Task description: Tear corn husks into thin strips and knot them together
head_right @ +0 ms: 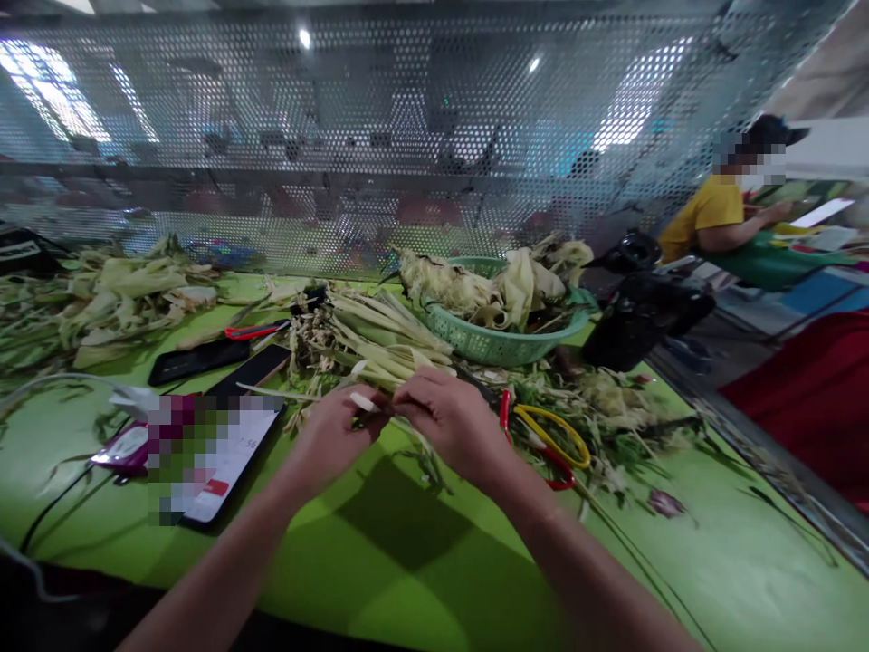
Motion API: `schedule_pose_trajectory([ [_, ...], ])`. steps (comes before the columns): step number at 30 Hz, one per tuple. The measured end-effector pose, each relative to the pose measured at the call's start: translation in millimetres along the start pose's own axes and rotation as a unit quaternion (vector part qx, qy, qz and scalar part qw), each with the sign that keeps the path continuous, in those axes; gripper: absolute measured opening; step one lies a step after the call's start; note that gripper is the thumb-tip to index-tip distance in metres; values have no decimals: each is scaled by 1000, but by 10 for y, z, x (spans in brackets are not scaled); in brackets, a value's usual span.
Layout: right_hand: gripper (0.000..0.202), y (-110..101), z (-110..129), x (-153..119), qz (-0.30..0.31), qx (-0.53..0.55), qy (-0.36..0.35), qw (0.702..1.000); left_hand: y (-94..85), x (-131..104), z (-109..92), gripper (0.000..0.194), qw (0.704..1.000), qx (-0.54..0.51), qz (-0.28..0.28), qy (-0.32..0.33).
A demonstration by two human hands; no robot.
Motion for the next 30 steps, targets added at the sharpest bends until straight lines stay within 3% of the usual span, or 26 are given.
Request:
schedule_pose_trajectory([
  [2,14,-14,-120,35,34,110,58,992,42,-10,69,4,984,-164,40,-65],
  [4,18,28,-218,42,53,229,125,964,76,-31,108,14,940,-316,45,-121],
  [6,21,114,-261,28,55,329,173,927,91,-40,121,22,898,-414,15,-148],
  [8,23,199,-263,9,30,384,193,902,84,-32,137,25,877,-453,-41,-156],
  [11,22,284,-252,-25,-32,377,218,900,26,-14,157,19,904,-382,-133,-140],
  [14,22,312,-211,-47,-69,336,231,910,-61,-16,83,6,971,-152,-177,-54],
  [15,22,314,-190,-49,-71,329,228,913,-78,-29,33,2,981,-60,-185,-7],
  [18,25,316,-154,-50,-65,333,217,916,-51,-102,-108,14,959,153,-199,134],
  [20,27,312,-181,-49,-64,335,219,914,7,-135,-140,18,941,222,-183,177],
  [24,28,265,-317,-32,-67,311,232,919,52,-103,-123,30,953,225,-120,161],
  [27,29,208,-398,-10,-62,297,243,921,-7,-41,-88,39,981,128,-83,121],
  [30,31,170,-415,1,-57,307,249,917,-112,4,-9,33,994,29,-87,63],
])
Point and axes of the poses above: each hand's wrist, its own x-axis towards the middle knuckle, its own y-axis out of the palm, z = x × y, the point moved 5 cm from there along x, towards the middle knuckle, and after that the axes turned 5 degrees about y, right-handed, at the moved point
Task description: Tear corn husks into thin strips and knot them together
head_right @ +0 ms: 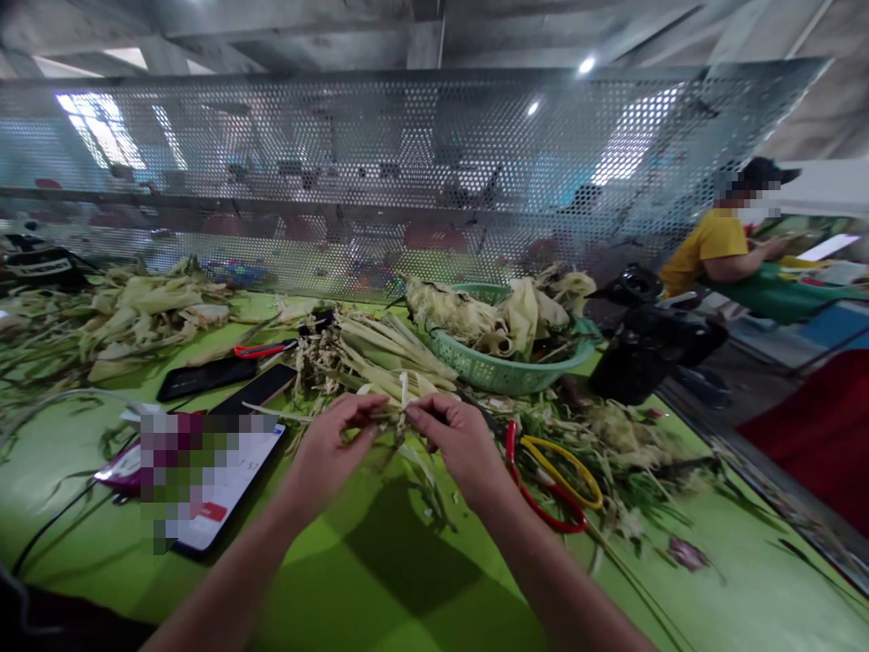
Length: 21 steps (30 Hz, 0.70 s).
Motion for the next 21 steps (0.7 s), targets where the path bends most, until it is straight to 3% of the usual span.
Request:
schedule_pose_trajectory([
  [5,30,37,16,-26,21,37,17,999,-113,11,103,22,994,-55,-42,-81],
  [17,29,189,-108,-36,75,82,59,992,-72,-1,-95,10,998,-47,-38,12],
  [21,30,223,-132,-41,77,84,67,991,3,-12,-80,10,991,-132,4,-23],
])
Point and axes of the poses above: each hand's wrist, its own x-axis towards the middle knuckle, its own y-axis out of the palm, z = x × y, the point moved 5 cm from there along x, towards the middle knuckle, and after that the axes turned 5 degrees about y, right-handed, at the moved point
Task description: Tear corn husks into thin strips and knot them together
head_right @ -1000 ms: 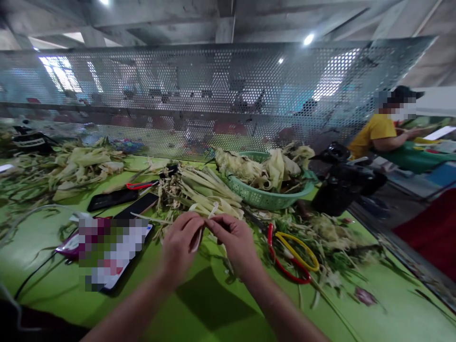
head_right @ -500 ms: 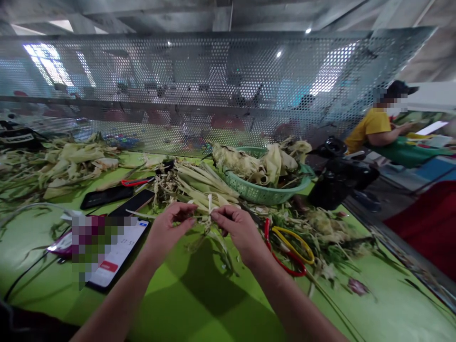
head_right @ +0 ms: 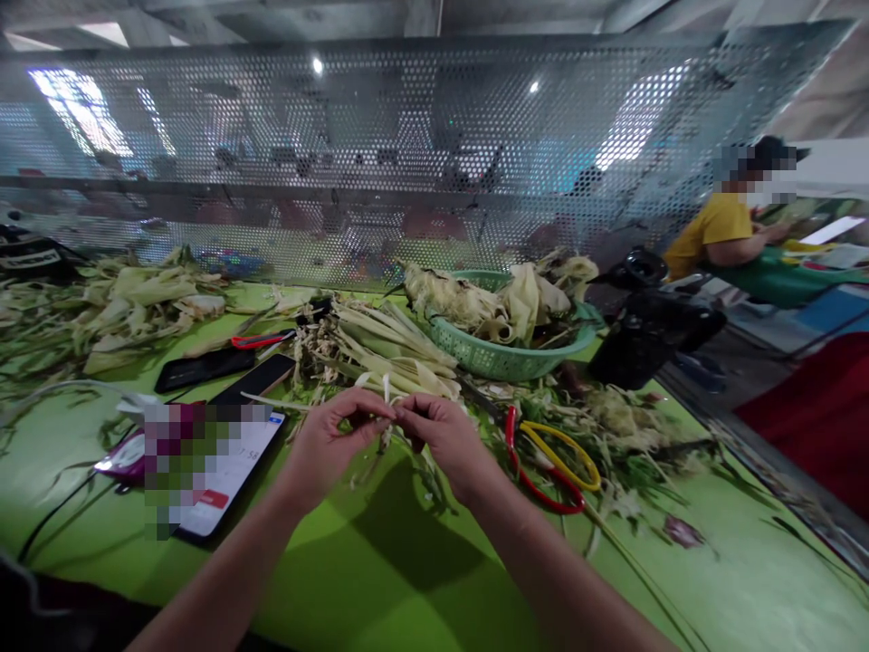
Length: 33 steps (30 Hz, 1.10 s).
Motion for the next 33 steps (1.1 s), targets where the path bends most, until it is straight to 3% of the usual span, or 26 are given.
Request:
schedule_pose_trajectory([
  [3,31,-28,37,10,2,-49,-9,999,7,-7,110,12,997,-38,-5,-63],
  [6,28,-93,116,16,9,-150,-54,987,-16,-2,193,11,996,-37,-16,-82],
  [12,18,-188,233,-58,-27,-322,-128,938,-63,2,230,11,993,75,-26,-84],
  [22,24,-114,298,-97,6,-228,-77,971,2,-21,299,5,988,116,-12,-98],
  [33,22,-7,295,-165,30,-252,-127,959,58,-22,309,10,991,77,8,-109],
])
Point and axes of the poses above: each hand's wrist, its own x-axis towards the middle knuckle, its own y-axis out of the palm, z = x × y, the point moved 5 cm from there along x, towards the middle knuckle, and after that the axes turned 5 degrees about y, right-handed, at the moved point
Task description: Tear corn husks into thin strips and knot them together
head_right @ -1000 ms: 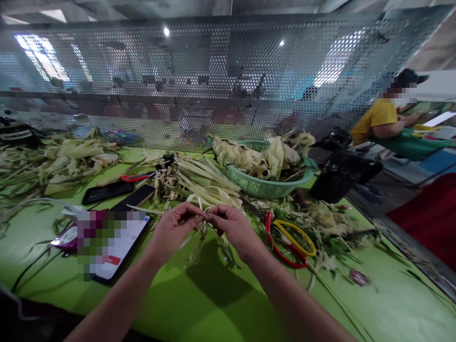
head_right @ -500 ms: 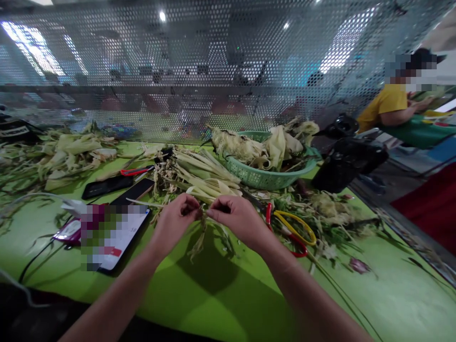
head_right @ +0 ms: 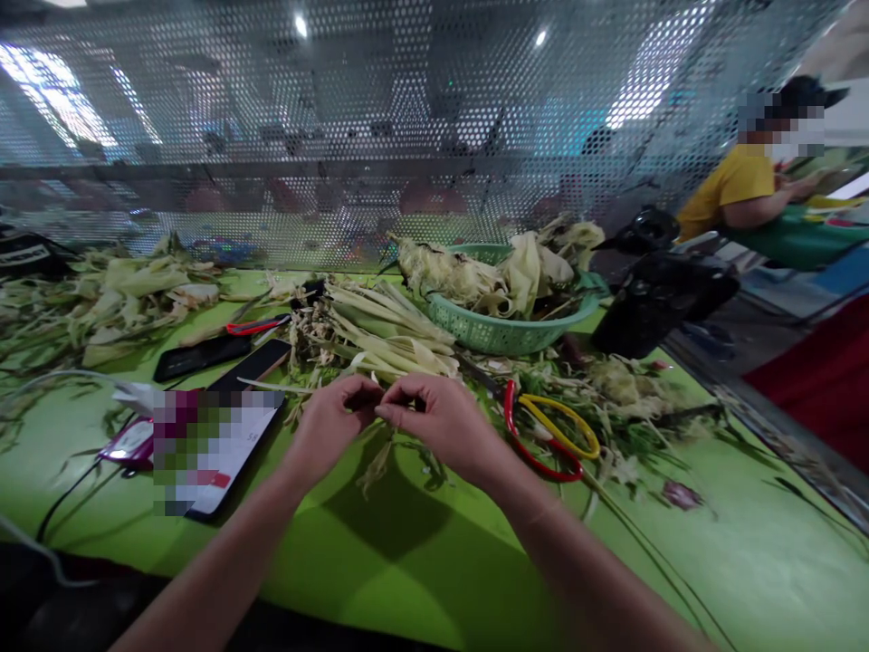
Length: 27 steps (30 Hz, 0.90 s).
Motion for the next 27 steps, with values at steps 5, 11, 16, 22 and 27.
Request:
schedule_pose_trajectory([
  [5,19,-171,33,19,-82,-64,-60,993,13,26,48,10,998,-65,9,-8],
  [11,11,-125,-53,44,-82,-125,-74,986,14,32,38,7,995,-96,13,-12],
  [16,8,-72,-13,28,-86,-182,-77,976,14,38,46,6,996,-88,15,-13],
  [22,8,-43,46,10,-63,-198,-78,975,0,43,76,8,996,-87,6,-33],
  [27,8,-24,42,20,-37,-173,-75,981,-22,35,70,7,998,-59,-14,-35],
])
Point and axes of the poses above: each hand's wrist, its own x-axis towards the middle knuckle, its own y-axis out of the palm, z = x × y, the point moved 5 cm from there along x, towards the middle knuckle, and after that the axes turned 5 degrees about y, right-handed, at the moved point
